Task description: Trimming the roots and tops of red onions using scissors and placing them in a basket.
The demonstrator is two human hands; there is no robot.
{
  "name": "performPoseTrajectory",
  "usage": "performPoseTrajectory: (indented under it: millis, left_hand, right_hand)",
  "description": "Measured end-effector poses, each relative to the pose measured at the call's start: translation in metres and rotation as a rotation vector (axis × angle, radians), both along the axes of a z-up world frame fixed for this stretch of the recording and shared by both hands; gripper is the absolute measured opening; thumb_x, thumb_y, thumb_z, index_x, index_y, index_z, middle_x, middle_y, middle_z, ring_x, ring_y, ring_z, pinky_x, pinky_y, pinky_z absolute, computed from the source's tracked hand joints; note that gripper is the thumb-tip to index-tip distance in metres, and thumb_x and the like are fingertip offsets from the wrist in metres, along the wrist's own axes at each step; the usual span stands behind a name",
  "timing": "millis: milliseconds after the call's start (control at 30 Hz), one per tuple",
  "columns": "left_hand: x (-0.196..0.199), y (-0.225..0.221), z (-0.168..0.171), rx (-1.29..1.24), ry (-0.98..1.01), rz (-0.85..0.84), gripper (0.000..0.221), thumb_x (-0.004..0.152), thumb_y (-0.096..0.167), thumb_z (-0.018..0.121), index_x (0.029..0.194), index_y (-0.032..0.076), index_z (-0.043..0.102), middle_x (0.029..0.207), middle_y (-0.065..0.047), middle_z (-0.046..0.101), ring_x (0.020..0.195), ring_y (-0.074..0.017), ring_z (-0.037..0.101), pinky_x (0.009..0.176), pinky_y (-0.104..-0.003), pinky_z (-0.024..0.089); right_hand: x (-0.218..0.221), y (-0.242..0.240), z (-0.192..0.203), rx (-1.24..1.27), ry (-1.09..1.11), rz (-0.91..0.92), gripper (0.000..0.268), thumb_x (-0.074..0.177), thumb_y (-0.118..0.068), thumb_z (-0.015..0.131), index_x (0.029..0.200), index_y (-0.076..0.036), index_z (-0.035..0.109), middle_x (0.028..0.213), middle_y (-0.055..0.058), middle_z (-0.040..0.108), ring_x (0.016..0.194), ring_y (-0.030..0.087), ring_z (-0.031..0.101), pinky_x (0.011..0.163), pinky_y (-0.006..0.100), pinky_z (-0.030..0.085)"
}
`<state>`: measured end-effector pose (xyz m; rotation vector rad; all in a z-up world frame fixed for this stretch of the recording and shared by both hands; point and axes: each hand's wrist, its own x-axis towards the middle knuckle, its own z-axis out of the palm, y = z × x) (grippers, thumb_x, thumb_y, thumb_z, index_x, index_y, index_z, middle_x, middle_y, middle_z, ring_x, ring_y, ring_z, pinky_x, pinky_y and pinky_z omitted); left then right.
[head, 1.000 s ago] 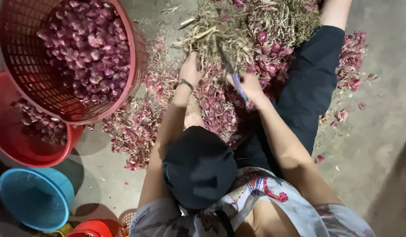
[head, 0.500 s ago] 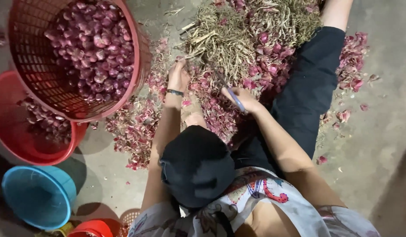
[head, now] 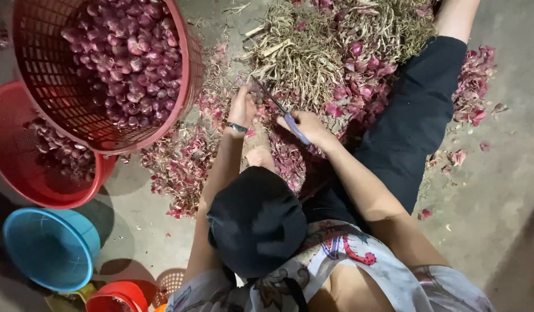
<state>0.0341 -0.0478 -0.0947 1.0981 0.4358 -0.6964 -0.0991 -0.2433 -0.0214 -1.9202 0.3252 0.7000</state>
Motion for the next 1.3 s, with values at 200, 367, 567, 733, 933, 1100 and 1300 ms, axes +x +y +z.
performPoseTrajectory:
  millis: [200,367,567,733,933,1100,1300]
  left_hand:
    - [-0.012,0.014,0.007,0.272,-0.237,-0.121,0.025,0.096,0.029,0.065,0.108,0.007,0.063,0.083,-0.009,0.072,0.069,-0.0150,0.068,0.059,-0.026,0.058]
    - [-0.029,0.021,0.067,0.576,-1.000,-0.429,0.041,0.085,0.010,0.084,0.122,0.002,0.069,0.099,-0.020,0.069,0.078,-0.0249,0.071,0.069,-0.030,0.060]
    - [-0.054,-0.009,0.166,0.592,-1.270,-0.429,0.049,0.089,-0.007,0.069,0.135,0.007,0.066,0.109,-0.018,0.070,0.097,-0.0307,0.070,0.088,-0.041,0.058]
    - [-0.060,-0.006,0.182,0.360,-1.174,-0.408,0.049,0.089,0.003,0.074,0.137,0.007,0.065,0.122,-0.021,0.069,0.115,-0.0365,0.066,0.099,-0.048,0.052]
    - [-0.072,-0.011,0.185,0.171,-0.901,-0.277,0.034,0.101,0.007,0.062,0.136,0.005,0.066,0.133,-0.018,0.068,0.128,-0.0251,0.057,0.112,-0.043,0.043]
    - [-0.073,-0.012,0.171,0.035,-0.758,-0.199,0.032,0.101,0.007,0.063,0.132,0.001,0.061,0.130,-0.016,0.066,0.121,-0.0226,0.061,0.108,-0.040,0.048]
    - [-0.063,-0.011,0.165,0.188,-0.919,-0.275,0.019,0.097,0.001,0.067,0.115,0.002,0.070,0.116,-0.014,0.066,0.111,-0.0225,0.065,0.098,-0.038,0.054]
  right_hand:
    - [-0.018,0.003,0.010,-0.048,-0.129,-0.122,0.043,0.092,-0.047,0.064,0.098,-0.005,0.070,0.087,0.025,0.071,0.095,0.044,0.070,0.084,0.054,0.051]
    - [-0.014,0.007,0.023,0.406,-0.256,-0.563,0.036,0.092,-0.037,0.081,0.102,-0.005,0.067,0.078,0.009,0.071,0.076,0.018,0.072,0.065,0.025,0.058]
    - [0.017,0.022,0.045,0.512,-0.523,-0.583,0.034,0.091,-0.019,0.084,0.112,0.000,0.065,0.093,0.013,0.069,0.090,0.023,0.069,0.089,0.038,0.054]
    - [0.011,0.016,0.080,0.517,-0.639,-0.592,0.030,0.089,-0.013,0.084,0.109,-0.003,0.063,0.093,0.012,0.070,0.090,0.020,0.068,0.086,0.034,0.055]
    - [0.003,0.018,0.082,0.547,-0.679,-0.620,0.030,0.089,-0.013,0.084,0.107,-0.004,0.062,0.093,0.012,0.070,0.087,0.020,0.068,0.085,0.035,0.056]
    - [0.003,0.009,0.076,0.510,-0.694,-0.582,0.025,0.091,-0.010,0.079,0.105,-0.002,0.060,0.093,0.017,0.067,0.087,0.029,0.068,0.087,0.042,0.054]
    - [0.001,0.016,0.077,0.604,-0.648,-0.566,0.043,0.083,-0.011,0.090,0.116,-0.002,0.064,0.104,0.015,0.072,0.102,0.023,0.070,0.099,0.040,0.054]
